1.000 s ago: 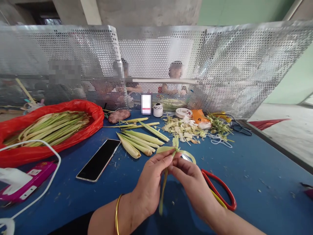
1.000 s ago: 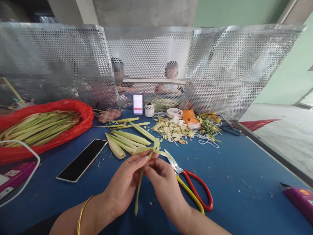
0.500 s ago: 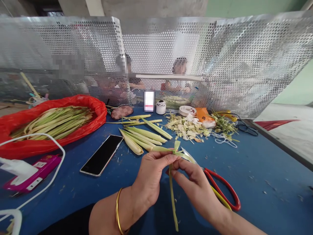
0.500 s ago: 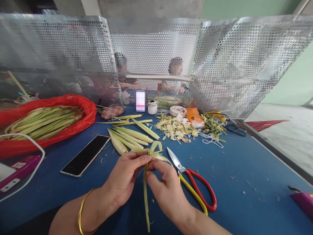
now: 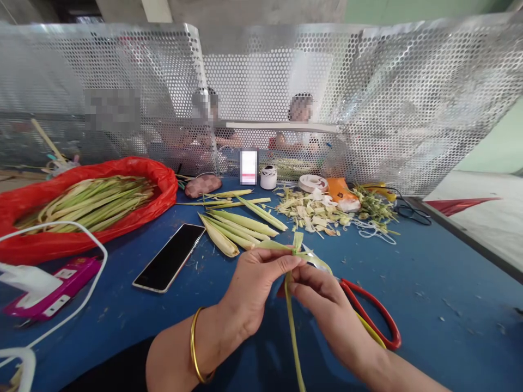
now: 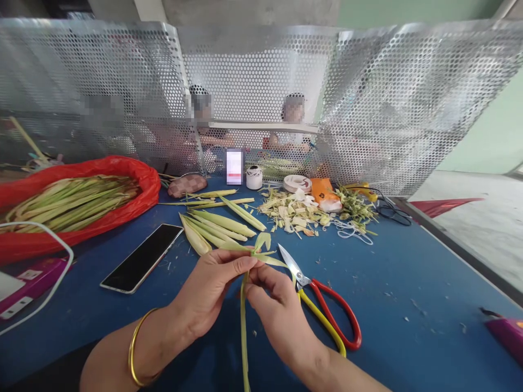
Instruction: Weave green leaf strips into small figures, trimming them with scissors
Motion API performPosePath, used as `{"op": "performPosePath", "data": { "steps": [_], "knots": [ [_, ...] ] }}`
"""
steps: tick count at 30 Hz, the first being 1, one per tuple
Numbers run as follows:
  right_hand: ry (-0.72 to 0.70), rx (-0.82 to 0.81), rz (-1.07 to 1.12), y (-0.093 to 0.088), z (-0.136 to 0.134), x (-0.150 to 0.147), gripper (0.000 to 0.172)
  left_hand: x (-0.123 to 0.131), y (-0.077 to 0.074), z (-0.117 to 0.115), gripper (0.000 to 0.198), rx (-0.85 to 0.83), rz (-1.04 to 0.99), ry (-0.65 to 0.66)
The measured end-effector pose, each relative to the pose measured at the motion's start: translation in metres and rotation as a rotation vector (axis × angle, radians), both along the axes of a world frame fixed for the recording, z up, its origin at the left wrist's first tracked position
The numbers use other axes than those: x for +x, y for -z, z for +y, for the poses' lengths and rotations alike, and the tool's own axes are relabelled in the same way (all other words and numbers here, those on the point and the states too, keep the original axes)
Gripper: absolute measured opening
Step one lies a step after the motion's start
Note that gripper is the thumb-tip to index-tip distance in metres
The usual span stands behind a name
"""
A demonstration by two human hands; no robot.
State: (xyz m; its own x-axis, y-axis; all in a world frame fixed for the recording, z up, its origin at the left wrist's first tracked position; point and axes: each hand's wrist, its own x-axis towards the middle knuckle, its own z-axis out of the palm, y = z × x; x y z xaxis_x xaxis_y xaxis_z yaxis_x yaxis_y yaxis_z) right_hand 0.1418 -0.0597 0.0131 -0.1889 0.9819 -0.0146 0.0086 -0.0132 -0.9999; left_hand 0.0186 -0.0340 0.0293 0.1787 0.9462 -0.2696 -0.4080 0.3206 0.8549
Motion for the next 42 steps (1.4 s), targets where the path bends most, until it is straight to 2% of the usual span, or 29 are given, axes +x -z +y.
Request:
{"op": "performPosePath", "data": {
  "steps": [15, 19, 22, 25, 27, 29, 32, 35, 39, 42],
  "knots": [
    [0.002, 0.115, -0.146, 0.009, -0.003, -0.002, 0.019, 0.004, 0.001, 0.0, 0.021, -0.031, -0.049, -0.065],
    [0.01, 0.213, -0.278, 0.006, -0.005, -0.001, 0.022, 0.003, -0.001, 0.002, 0.022, -0.051, -0.062, -0.051],
    [0.096, 0.42, -0.432, -0.004, -0.009, 0.009, 0.018, 0.001, -0.004, 0.003, 0.02, -0.053, -0.074, -0.004],
    [0.324, 0.598, -0.552, -0.015, -0.004, 0.025, 0.014, -0.001, -0.004, 0.002, 0.02, -0.002, -0.027, 0.051],
    [0.398, 0.568, -0.586, -0.019, 0.005, 0.035, 0.02, -0.002, -0.003, 0.001, 0.02, 0.022, 0.013, 0.106],
    [0.338, 0.438, -0.546, -0.021, 0.014, 0.041, 0.03, -0.002, -0.002, 0.0, 0.018, 0.03, 0.041, 0.166],
    [0.202, 0.199, -0.349, -0.019, 0.021, 0.041, 0.036, -0.003, 0.0, 0.0, 0.014, 0.047, 0.058, 0.263],
    [0.179, 0.056, -0.119, -0.016, 0.018, 0.034, 0.032, -0.004, 0.002, 0.0, 0.014, 0.051, 0.048, 0.334],
    [0.208, 0.067, -0.024, -0.014, 0.014, 0.027, 0.03, -0.002, 0.002, 0.0, 0.026, 0.074, 0.115, 0.321],
    [0.247, 0.102, -0.034, -0.014, 0.013, 0.024, 0.029, 0.0, 0.002, -0.001, 0.023, 0.098, 0.18, 0.299]
  ]
}}
